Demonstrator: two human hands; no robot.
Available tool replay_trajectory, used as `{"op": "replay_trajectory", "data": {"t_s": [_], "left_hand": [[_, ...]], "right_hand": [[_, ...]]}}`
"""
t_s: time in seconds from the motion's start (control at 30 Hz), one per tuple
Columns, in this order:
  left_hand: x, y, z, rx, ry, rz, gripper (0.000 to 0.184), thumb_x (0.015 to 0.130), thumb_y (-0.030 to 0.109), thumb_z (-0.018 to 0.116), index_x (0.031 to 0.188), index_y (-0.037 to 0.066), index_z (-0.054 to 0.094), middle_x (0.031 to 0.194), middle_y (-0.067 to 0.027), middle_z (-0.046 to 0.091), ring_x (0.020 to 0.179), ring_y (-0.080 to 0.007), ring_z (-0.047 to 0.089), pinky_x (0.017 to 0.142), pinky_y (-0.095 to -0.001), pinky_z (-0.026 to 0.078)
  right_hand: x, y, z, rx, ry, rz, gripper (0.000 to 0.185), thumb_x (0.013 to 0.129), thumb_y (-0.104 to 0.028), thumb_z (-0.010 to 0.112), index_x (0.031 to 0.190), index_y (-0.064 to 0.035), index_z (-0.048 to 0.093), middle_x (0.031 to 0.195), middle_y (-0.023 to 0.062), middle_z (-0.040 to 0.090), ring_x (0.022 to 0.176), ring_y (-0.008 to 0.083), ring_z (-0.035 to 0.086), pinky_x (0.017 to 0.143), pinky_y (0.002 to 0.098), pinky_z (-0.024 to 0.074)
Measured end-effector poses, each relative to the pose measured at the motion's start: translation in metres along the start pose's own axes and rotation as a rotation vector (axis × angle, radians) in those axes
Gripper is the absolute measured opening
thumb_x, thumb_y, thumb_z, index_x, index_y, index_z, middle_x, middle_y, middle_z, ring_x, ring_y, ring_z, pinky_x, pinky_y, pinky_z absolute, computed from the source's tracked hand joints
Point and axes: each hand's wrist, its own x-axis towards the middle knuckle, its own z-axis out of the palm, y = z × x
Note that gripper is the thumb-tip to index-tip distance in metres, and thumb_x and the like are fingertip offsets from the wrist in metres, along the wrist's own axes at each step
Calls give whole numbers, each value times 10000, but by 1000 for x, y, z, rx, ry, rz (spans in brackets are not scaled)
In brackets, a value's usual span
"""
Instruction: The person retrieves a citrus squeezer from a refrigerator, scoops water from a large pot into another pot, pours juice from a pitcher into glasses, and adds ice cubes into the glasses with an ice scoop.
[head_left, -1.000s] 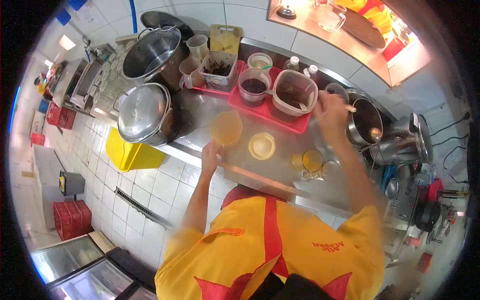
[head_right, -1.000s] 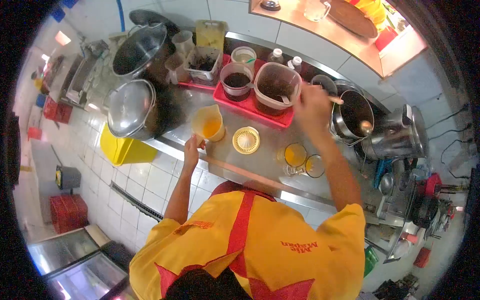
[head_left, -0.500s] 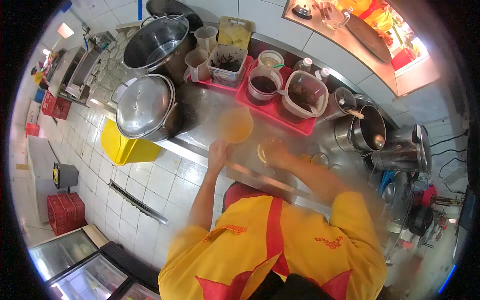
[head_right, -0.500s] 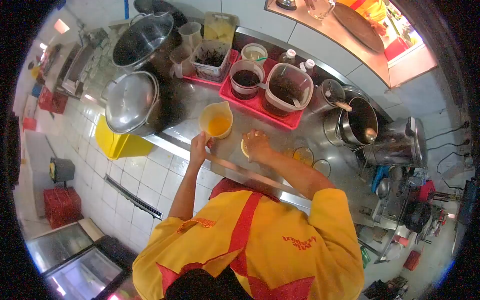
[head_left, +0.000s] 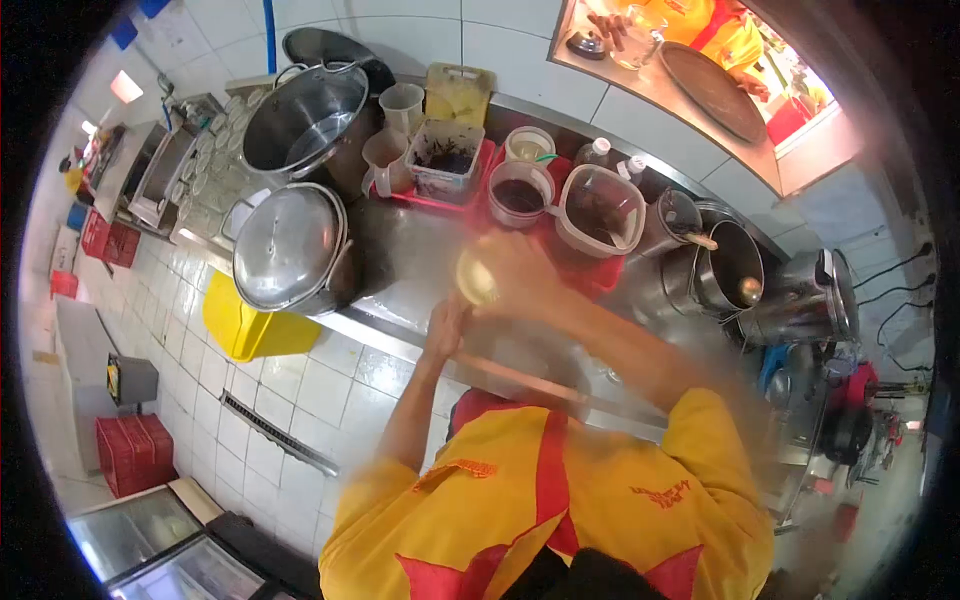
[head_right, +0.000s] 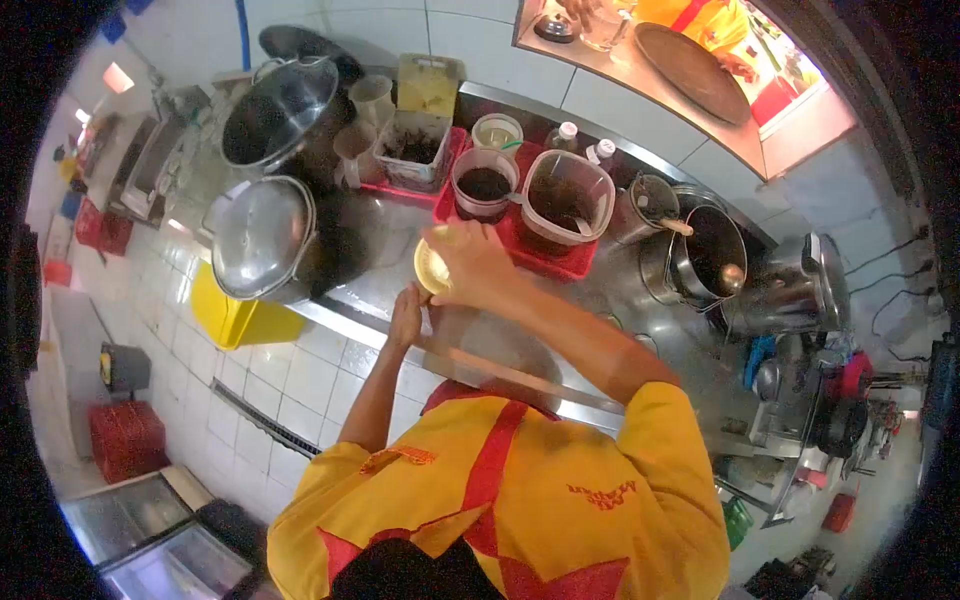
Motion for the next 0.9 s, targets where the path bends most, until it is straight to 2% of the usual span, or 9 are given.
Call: {"op": "replay_trajectory", "data": {"t_s": [0.33, 0.47, 0.53, 0.57, 0.67, 0.73, 0.8, 0.87, 0.9], "left_hand": [[7, -26, 9, -6, 70, 26, 582, 990, 404, 266, 694, -21, 532, 617, -96, 530, 571, -180, 488, 518, -367, 374], [14, -44, 4, -85, 16, -8, 570, 994, 395, 272, 716, -17, 552, 640, -110, 557, 592, -202, 501, 559, -375, 388], [21, -49, -1, 175, 79, 67, 646, 991, 488, 226, 810, -19, 584, 734, -63, 608, 682, -183, 561, 664, -325, 433], [18, -13, 1, 31, 58, 45, 647, 988, 492, 238, 842, -32, 590, 764, -69, 624, 709, -195, 577, 676, -327, 444], [27, -40, -5, -298, 170, -22, 546, 981, 498, 282, 1000, 42, 581, 954, -67, 600, 915, -168, 549, 791, -338, 433], [20, -43, -18, -545, 338, -267, 480, 976, 492, 314, 1021, 82, 561, 983, -50, 573, 965, -145, 518, 841, -337, 414], [9, -75, -54, -279, 198, -345, 449, 969, 479, 355, 956, 85, 570, 881, -43, 579, 851, -153, 551, 795, -327, 440], [5, -94, -94, -266, -359, -664, 439, 963, 471, 376, 911, 82, 573, 822, -57, 595, 781, -159, 587, 729, -318, 468], [-5, -83, -90, -106, -500, -604, 421, 964, 448, 390, 908, 75, 576, 815, -71, 607, 765, -169, 600, 719, -314, 482]], "right_hand": [[4, 11, 27, -9, 67, 8, 820, 541, -481, 793, 1250, -157, 538, 1311, 208, 432, 1187, 387, 416, 983, 481, 358], [1, 7, 21, -16, 20, 42, 894, 625, -558, 731, 1355, -149, 415, 1391, 242, 335, 1281, 430, 323, 1033, 525, 289], [-5, 10, 10, -38, 74, 74, 918, 658, -578, 706, 1391, -146, 362, 1414, 253, 299, 1305, 439, 291, 1049, 539, 262], [-10, 12, -1, -17, 99, 44, 922, 685, -585, 683, 1409, -141, 323, 1424, 259, 277, 1314, 440, 275, 1058, 542, 245], [-39, 20, -38, 0, 163, 37, 881, 732, -563, 655, 1415, -129, 306, 1424, 267, 269, 1318, 419, 281, 1064, 528, 247], [-71, 31, -71, -4, 141, 72, 817, 760, -535, 639, 1395, -116, 342, 1408, 259, 297, 1294, 403, 321, 1055, 513, 270], [-113, 42, -104, -65, 131, 192, 713, 785, -486, 635, 1338, -92, 418, 1325, 243, 419, 1209, 384, 431, 1013, 479, 341], [-163, 59, -119, -70, 75, 372, 681, 791, -466, 637, 1318, -83, 438, 1289, 232, 467, 1174, 370, 473, 991, 452, 374], [-188, 65, -124, -63, 38, 493, 677, 792, -462, 639, 1315, -81, 440, 1283, 227, 478, 1165, 363, 485, 981, 437, 388]]}}
